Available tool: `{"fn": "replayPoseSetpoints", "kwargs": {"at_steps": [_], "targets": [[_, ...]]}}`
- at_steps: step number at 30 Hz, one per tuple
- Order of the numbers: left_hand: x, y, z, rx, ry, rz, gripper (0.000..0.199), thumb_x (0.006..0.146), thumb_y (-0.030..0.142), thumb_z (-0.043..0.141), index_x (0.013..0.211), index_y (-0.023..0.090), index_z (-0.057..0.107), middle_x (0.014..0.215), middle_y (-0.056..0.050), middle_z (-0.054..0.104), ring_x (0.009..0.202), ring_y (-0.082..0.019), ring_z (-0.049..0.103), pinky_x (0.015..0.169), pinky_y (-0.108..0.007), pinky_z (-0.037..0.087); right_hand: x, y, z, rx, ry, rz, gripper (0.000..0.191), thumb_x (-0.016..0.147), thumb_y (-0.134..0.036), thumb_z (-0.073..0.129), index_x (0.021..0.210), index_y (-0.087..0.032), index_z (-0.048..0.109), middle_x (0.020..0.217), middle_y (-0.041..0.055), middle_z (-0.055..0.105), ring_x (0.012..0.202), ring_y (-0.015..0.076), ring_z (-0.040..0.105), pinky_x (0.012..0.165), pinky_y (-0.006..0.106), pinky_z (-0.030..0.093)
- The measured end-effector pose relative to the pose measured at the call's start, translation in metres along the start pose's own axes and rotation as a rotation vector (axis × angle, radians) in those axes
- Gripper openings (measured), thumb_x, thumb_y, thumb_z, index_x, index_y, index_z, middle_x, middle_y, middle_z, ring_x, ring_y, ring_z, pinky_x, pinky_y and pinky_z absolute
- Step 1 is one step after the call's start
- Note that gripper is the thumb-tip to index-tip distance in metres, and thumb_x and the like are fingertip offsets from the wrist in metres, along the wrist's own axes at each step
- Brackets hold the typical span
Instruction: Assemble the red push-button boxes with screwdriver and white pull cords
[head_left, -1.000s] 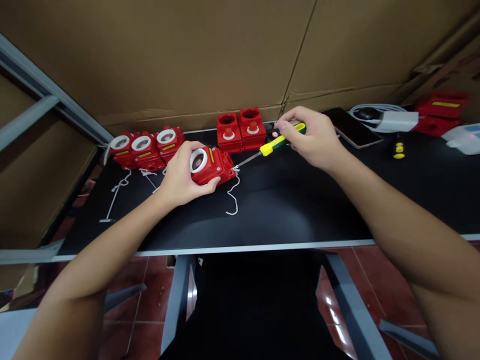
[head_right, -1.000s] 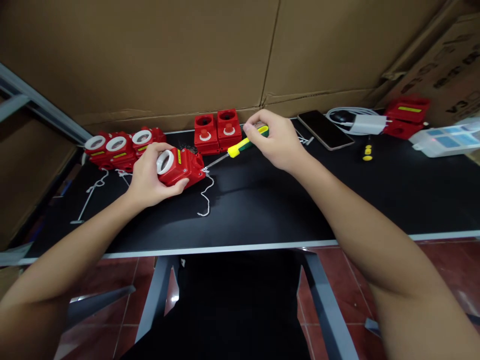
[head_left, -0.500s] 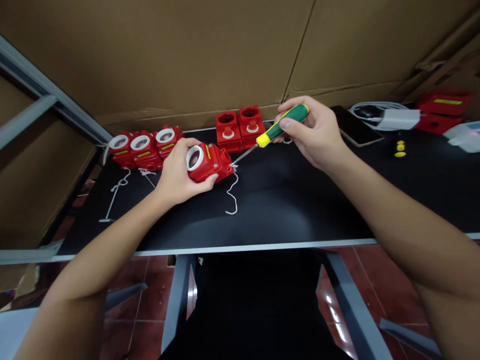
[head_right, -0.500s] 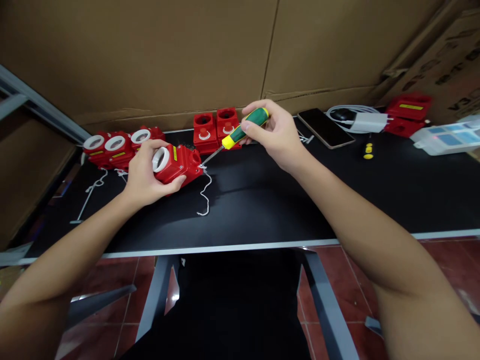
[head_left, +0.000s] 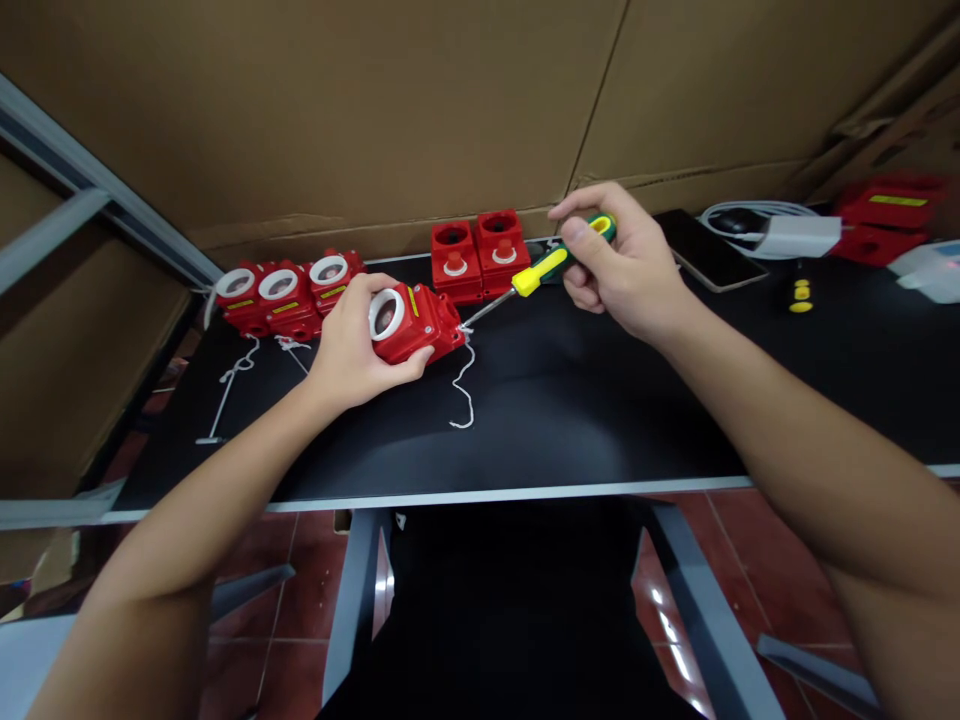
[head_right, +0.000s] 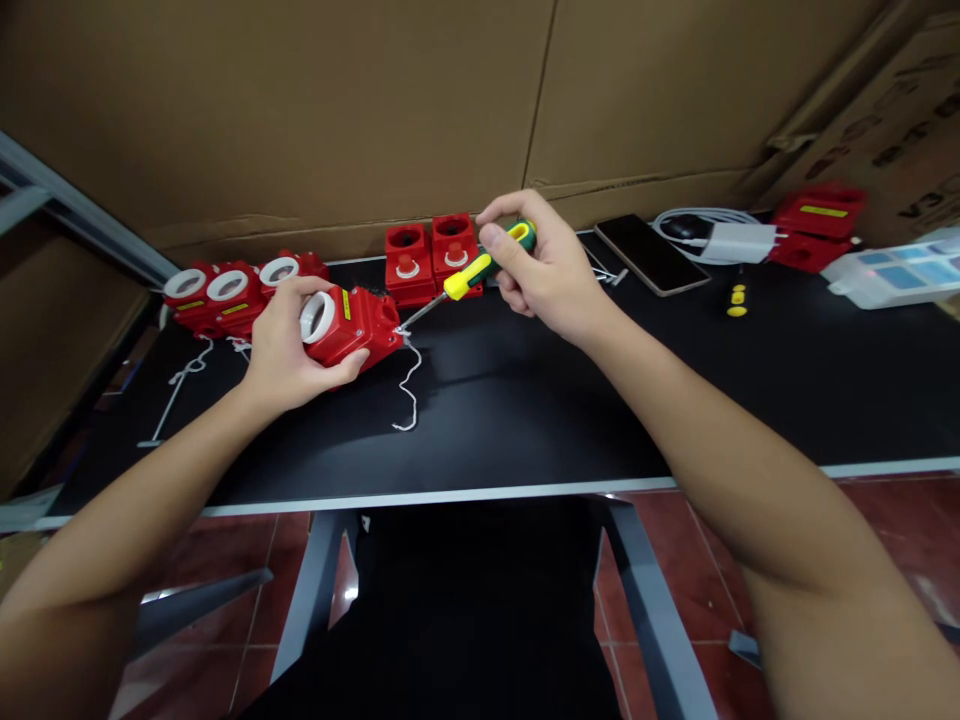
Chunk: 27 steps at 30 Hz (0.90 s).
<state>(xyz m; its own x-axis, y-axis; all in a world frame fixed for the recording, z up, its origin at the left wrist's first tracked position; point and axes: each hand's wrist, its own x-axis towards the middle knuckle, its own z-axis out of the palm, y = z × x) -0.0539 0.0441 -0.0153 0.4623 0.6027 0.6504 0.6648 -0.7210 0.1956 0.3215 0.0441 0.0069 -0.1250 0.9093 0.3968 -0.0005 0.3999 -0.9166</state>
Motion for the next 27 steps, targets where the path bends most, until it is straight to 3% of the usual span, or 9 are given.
{"fn": "replayPoseSetpoints", "kwargs": {"at_steps": [4, 8, 11, 13, 16, 20, 27], "targets": [[0.000, -0.001, 0.000, 0.012, -0.001, -0.020, 0.082, 0.087, 0.069, 0.094, 0.148, 0.024, 0.063, 0.136, -0.012, 0.082, 0.116, -0.037, 0.085, 0.104, -0.052, 0.073, 0.001, 0.000, 0.000, -0.011, -0.003, -0.089, 0.053, 0.101, -0.069, 0.099, 0.126, -0.031, 0.071, 0.074, -0.0074, 0.062, 0.053, 0.0125, 0.056, 0.049, 0.031, 0.048], [0.000, -0.001, 0.000, 0.023, -0.011, -0.053, 0.085, 0.084, 0.069, 0.097, 0.148, 0.025, 0.062, 0.137, -0.012, 0.081, 0.118, -0.038, 0.084, 0.106, -0.053, 0.073, 0.006, 0.002, -0.004, 0.113, -0.027, -0.061, 0.049, 0.086, -0.044, 0.102, 0.122, -0.031, 0.071, 0.095, -0.0030, 0.078, 0.066, 0.0168, 0.075, 0.058, 0.034, 0.061], [0.000, 0.001, -0.001, 0.023, -0.023, -0.067, 0.086, 0.083, 0.069, 0.098, 0.148, 0.025, 0.062, 0.139, -0.013, 0.081, 0.120, -0.039, 0.084, 0.108, -0.055, 0.073, 0.007, 0.004, -0.007, 0.127, -0.045, -0.005, 0.052, 0.084, -0.050, 0.102, 0.120, -0.029, 0.071, 0.105, 0.0018, 0.084, 0.075, 0.0210, 0.081, 0.059, 0.035, 0.064], [0.000, 0.002, -0.001, 0.010, -0.029, -0.066, 0.085, 0.083, 0.068, 0.097, 0.148, 0.025, 0.063, 0.138, -0.013, 0.081, 0.120, -0.040, 0.084, 0.108, -0.055, 0.073, 0.007, 0.006, -0.008, 0.088, -0.032, 0.004, 0.058, 0.090, -0.069, 0.101, 0.118, -0.029, 0.070, 0.095, 0.0023, 0.081, 0.069, 0.0206, 0.078, 0.052, 0.033, 0.057], [0.001, 0.003, -0.002, -0.003, -0.035, -0.075, 0.084, 0.083, 0.068, 0.096, 0.147, 0.025, 0.062, 0.138, -0.013, 0.081, 0.119, -0.040, 0.084, 0.108, -0.056, 0.073, 0.007, 0.008, -0.009, 0.001, -0.016, -0.009, 0.067, 0.095, -0.090, 0.093, 0.109, -0.030, 0.069, 0.074, -0.0035, 0.062, 0.055, 0.0140, 0.057, 0.043, 0.028, 0.041], [0.002, 0.002, -0.002, -0.011, -0.046, -0.090, 0.085, 0.083, 0.069, 0.097, 0.147, 0.025, 0.062, 0.138, -0.013, 0.080, 0.121, -0.040, 0.083, 0.110, -0.056, 0.072, 0.006, 0.007, -0.008, -0.052, 0.004, -0.042, 0.064, 0.096, -0.088, 0.094, 0.101, -0.031, 0.067, 0.071, -0.0056, 0.045, 0.057, 0.0126, 0.044, 0.043, 0.027, 0.034], [0.001, 0.000, -0.003, -0.026, -0.043, -0.090, 0.081, 0.086, 0.068, 0.094, 0.147, 0.026, 0.061, 0.137, -0.010, 0.079, 0.119, -0.037, 0.082, 0.109, -0.052, 0.071, 0.010, 0.004, -0.008, 0.019, 0.076, -0.091, 0.069, 0.086, -0.088, 0.102, 0.097, -0.031, 0.065, 0.075, -0.0040, 0.052, 0.055, 0.0115, 0.039, 0.043, 0.032, 0.030]]}}
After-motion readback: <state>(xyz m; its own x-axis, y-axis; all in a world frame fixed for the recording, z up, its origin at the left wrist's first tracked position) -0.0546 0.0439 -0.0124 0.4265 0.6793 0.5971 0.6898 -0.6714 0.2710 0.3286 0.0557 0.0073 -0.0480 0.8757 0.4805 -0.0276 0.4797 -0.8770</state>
